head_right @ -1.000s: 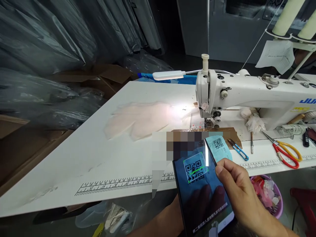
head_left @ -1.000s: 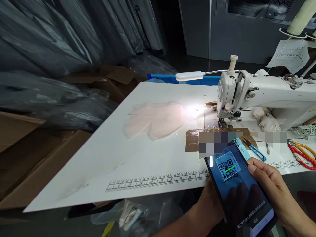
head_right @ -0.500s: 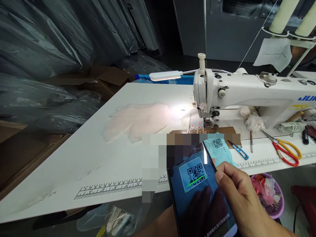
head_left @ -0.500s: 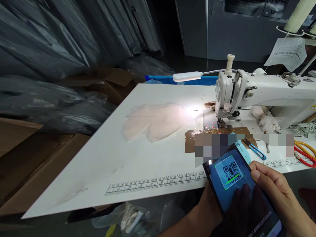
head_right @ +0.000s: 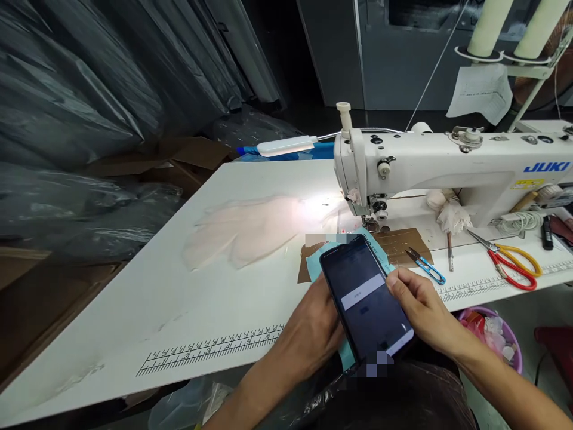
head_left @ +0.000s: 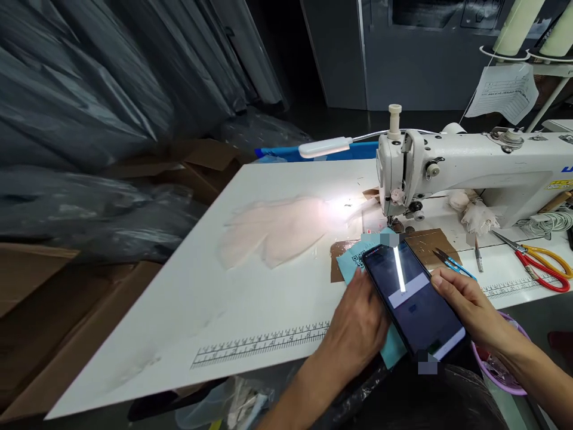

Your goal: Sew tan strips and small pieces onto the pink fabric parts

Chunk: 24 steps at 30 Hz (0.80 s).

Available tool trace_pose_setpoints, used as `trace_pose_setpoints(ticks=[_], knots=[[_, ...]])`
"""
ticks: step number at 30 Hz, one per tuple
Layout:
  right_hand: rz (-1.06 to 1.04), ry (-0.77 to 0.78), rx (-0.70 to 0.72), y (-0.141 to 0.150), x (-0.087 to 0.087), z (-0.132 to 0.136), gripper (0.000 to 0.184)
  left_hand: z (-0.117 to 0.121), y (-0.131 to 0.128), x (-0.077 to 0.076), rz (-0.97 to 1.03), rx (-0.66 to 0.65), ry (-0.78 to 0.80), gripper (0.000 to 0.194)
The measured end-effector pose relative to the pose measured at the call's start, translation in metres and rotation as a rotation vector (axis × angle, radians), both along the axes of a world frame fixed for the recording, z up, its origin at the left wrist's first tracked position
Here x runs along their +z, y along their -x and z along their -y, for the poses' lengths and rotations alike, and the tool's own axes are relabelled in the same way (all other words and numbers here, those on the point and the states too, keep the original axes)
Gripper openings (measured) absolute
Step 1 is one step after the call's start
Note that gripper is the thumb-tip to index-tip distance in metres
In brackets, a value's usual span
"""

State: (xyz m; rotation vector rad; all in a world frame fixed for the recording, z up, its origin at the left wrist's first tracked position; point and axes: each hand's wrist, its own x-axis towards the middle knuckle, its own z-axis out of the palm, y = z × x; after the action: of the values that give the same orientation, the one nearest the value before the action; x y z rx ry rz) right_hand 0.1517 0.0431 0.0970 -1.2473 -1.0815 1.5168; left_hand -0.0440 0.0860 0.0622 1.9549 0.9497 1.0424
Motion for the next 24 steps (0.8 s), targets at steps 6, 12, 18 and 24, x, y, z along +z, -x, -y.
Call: trace_pose_setpoints(ticks=[6, 12, 18, 24], knots=[[0.045, -0.111, 0.022, 0.005, -0.009, -0.012, 0.054, 0.009, 0.01, 0.016, 0.273, 0.147, 0.429, 0.043], [0.122, -0.262, -0.02, 0.02, -0.016, -0.025, 0.049, 0.005, -0.007, 0.018, 0.702, 0.091, 0.809, 0.052], [0.555, -0.553, -0.054, 0.007, -0.032, -0.026, 0.024, -0.004, -0.009, -0.002, 0.743, 0.175, 0.789, 0.047], [0.973, -1.067, -0.11, -0.009, -0.051, -0.025, 0.043, -0.004, -0.009, -0.005, 0.717, 0.205, 0.8, 0.051]])
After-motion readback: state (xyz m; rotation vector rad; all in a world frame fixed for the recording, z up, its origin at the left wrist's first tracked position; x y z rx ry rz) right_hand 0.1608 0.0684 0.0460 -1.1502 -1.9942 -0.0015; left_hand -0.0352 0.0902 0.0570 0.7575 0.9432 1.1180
